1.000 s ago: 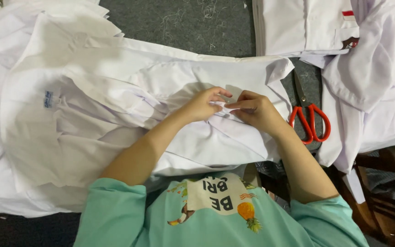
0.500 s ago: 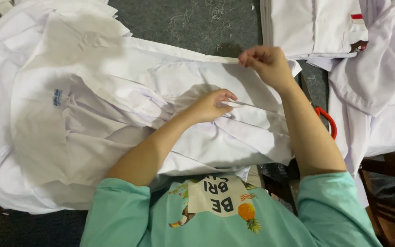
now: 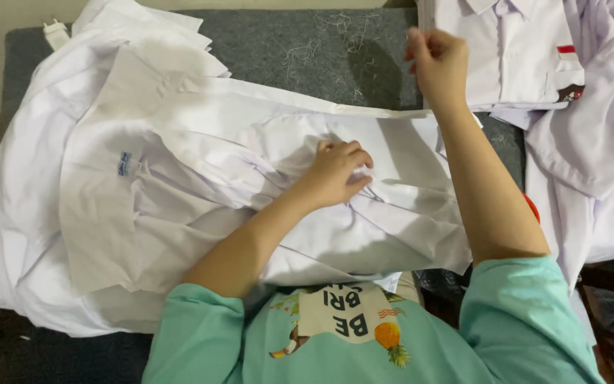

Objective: Inspecting white shirts for quality control, trimming loose threads with scissors, and folding the garments.

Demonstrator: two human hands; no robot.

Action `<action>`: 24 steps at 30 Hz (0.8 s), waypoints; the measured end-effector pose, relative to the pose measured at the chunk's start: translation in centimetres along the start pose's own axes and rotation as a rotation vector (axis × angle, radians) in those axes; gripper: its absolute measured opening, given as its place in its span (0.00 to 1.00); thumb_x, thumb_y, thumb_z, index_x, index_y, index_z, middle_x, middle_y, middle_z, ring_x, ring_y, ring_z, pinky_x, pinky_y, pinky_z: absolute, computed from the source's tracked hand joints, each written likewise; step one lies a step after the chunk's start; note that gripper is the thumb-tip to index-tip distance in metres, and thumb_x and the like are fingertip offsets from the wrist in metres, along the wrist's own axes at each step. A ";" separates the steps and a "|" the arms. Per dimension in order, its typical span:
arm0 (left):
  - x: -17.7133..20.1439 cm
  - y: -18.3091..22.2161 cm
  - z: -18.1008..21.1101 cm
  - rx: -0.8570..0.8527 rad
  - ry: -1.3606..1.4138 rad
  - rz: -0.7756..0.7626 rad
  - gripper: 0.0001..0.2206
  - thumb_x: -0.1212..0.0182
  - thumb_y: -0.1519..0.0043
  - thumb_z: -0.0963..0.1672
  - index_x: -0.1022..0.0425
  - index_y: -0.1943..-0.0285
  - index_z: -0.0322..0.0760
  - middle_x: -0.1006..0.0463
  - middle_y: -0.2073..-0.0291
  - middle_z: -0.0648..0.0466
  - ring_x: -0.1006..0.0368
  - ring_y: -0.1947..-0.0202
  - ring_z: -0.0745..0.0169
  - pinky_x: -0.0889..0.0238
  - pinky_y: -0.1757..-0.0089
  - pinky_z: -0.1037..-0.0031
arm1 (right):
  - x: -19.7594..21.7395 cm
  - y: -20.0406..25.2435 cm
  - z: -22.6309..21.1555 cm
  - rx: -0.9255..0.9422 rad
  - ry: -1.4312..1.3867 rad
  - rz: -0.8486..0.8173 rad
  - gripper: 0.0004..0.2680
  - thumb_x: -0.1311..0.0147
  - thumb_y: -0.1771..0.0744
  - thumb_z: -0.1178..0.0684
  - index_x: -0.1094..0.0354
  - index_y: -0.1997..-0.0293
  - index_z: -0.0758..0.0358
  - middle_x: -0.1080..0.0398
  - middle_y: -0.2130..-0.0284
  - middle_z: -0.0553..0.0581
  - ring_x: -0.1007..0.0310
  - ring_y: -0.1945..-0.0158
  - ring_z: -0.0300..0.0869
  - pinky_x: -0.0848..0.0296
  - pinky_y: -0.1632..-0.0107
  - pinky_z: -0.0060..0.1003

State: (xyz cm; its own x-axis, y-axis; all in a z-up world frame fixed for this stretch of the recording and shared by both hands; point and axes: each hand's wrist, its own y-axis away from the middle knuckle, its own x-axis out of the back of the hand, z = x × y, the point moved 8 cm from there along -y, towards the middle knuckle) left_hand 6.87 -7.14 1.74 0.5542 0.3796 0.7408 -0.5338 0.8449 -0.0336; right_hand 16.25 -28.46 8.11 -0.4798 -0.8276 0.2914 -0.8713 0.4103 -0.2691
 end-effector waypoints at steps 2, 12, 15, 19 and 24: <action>3.2 0.4 -1.1 0.138 -0.113 0.126 0.17 0.41 0.35 0.53 0.24 0.43 0.45 0.27 0.47 0.54 0.28 0.50 0.58 0.56 0.39 0.53 | -1.1 2.5 -0.1 0.133 0.345 -0.300 0.07 0.46 0.27 0.54 0.30 0.46 0.67 0.25 0.57 0.60 0.31 0.63 0.43 0.27 0.61 0.38; 18.9 14.7 1.4 0.126 -0.173 0.605 0.11 0.37 0.31 0.47 0.26 0.41 0.45 0.28 0.52 0.58 0.27 0.51 0.55 0.40 0.52 0.56 | 7.5 14.1 -6.9 0.452 0.573 -0.257 0.06 0.40 0.30 0.60 0.26 0.47 0.66 0.31 0.45 0.68 0.27 0.46 0.69 0.31 0.45 0.59; 16.9 19.1 1.9 0.302 -0.177 0.398 0.15 0.36 0.35 0.47 0.25 0.43 0.39 0.23 0.54 0.50 0.26 0.49 0.45 0.40 0.50 0.50 | 9.0 18.2 -7.8 0.135 0.531 -0.333 0.06 0.40 0.31 0.57 0.23 0.50 0.61 0.25 0.61 0.62 0.23 0.52 0.59 0.29 0.47 0.51; 10.1 24.1 -2.7 0.675 -0.282 -0.066 0.27 0.35 0.42 0.55 0.28 0.36 0.45 0.25 0.44 0.49 0.40 0.33 0.47 0.54 0.37 0.43 | 4.7 25.7 -7.8 -0.186 0.385 -0.818 0.10 0.42 0.35 0.56 0.22 0.51 0.63 0.17 0.63 0.68 0.16 0.55 0.58 0.24 0.47 0.53; 7.3 25.7 -4.7 0.609 -0.505 0.011 0.18 0.28 0.50 0.54 0.21 0.52 0.56 0.23 0.52 0.62 0.39 0.36 0.56 0.53 0.40 0.45 | -1.4 32.3 -6.2 -0.073 0.282 -0.972 0.13 0.42 0.35 0.55 0.28 0.45 0.65 0.21 0.59 0.70 0.19 0.53 0.63 0.22 0.50 0.54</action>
State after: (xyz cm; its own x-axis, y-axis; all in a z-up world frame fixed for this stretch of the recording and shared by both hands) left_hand 0.23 19.11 3.14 0.2676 0.0468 0.9624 -0.8743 0.4316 0.2222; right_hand -11.85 -11.72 4.69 0.4419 -0.6985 0.5629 -0.8967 -0.3627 0.2539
